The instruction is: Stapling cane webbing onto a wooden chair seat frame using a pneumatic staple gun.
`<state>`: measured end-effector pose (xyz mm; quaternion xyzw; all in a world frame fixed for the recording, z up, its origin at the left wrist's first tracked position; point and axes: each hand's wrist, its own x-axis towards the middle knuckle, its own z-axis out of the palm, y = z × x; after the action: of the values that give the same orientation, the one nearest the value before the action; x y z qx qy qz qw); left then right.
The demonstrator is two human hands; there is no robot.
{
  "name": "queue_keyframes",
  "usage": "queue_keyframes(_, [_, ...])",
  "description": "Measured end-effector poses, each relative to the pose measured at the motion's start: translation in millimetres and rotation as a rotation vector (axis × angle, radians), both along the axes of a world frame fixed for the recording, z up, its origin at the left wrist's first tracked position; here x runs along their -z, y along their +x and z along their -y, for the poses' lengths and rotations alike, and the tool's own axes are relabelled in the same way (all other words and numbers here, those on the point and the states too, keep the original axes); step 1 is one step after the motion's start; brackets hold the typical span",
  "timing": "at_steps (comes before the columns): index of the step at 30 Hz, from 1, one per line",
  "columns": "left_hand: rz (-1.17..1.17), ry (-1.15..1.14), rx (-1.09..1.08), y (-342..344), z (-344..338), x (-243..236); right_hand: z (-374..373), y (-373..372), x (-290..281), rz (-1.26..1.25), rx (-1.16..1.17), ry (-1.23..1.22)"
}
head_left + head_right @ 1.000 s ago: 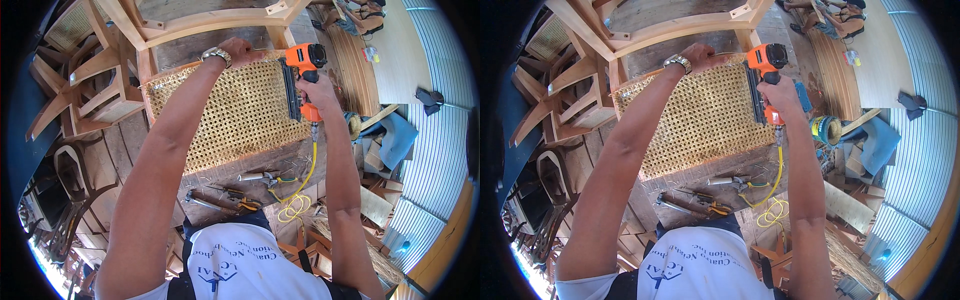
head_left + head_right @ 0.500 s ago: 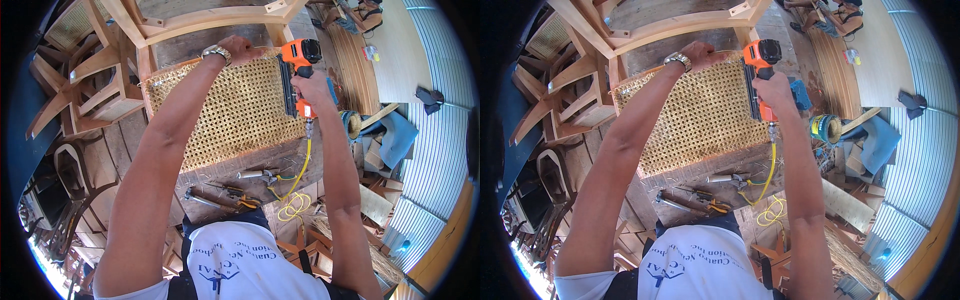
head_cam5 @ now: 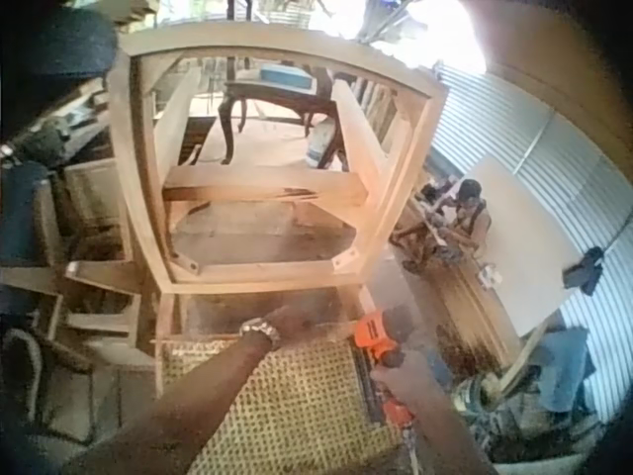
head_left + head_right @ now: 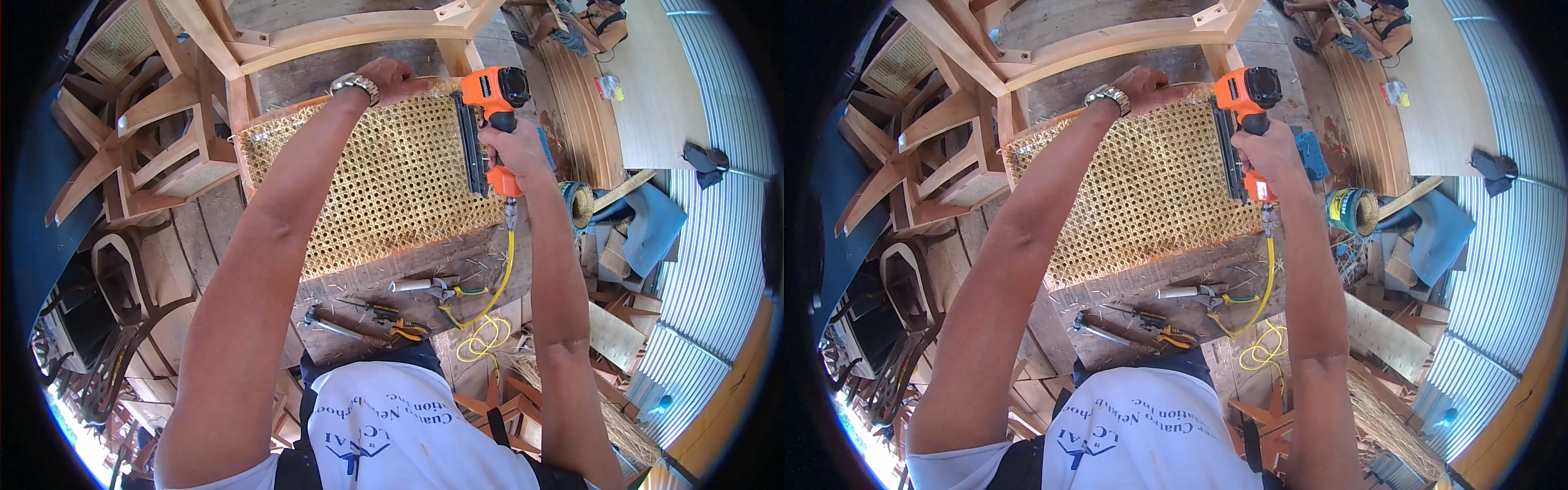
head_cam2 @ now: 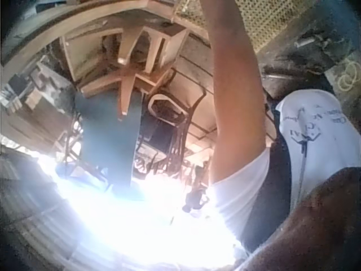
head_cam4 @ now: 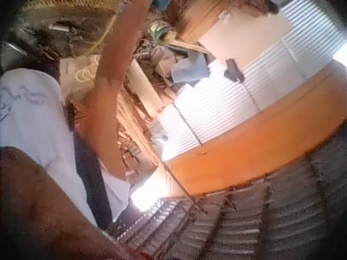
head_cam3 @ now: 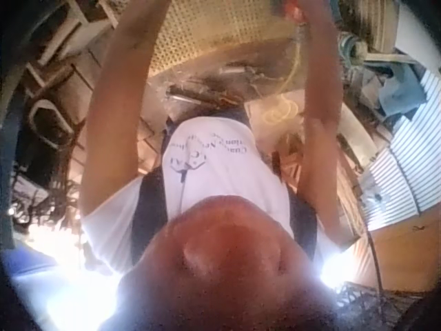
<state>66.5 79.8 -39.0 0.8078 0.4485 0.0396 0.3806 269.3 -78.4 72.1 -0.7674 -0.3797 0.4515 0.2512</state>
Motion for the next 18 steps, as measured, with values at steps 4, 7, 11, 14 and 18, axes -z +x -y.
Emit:
queue_keyframes(4, [-0.017,-0.014,0.004,-1.1,0.6,-6.4,0.8,-1.3,-0.7,-0.017,-0.008,-0.002])
queue_keyframes(7, [-0.007,-0.019,0.002,-3.2,1.4,-6.5,1.8,-10.6,-2.9,-0.061,-0.005,0.006])
queue_keyframes(11, [-0.008,-0.015,0.002,-0.3,2.4,-6.6,1.1,-10.6,3.1,-0.044,0.006,0.001])
queue_keyframes(14, [0.007,-0.02,-0.007,-1.7,1.6,-6.9,-0.3,-10.1,1.8,-0.03,0.003,-0.004])
queue_keyframes(18, [-0.022,-0.028,0.011,-1.8,-1.5,-4.9,-1.6,-10.3,1.3,-0.038,0.015,0.015])
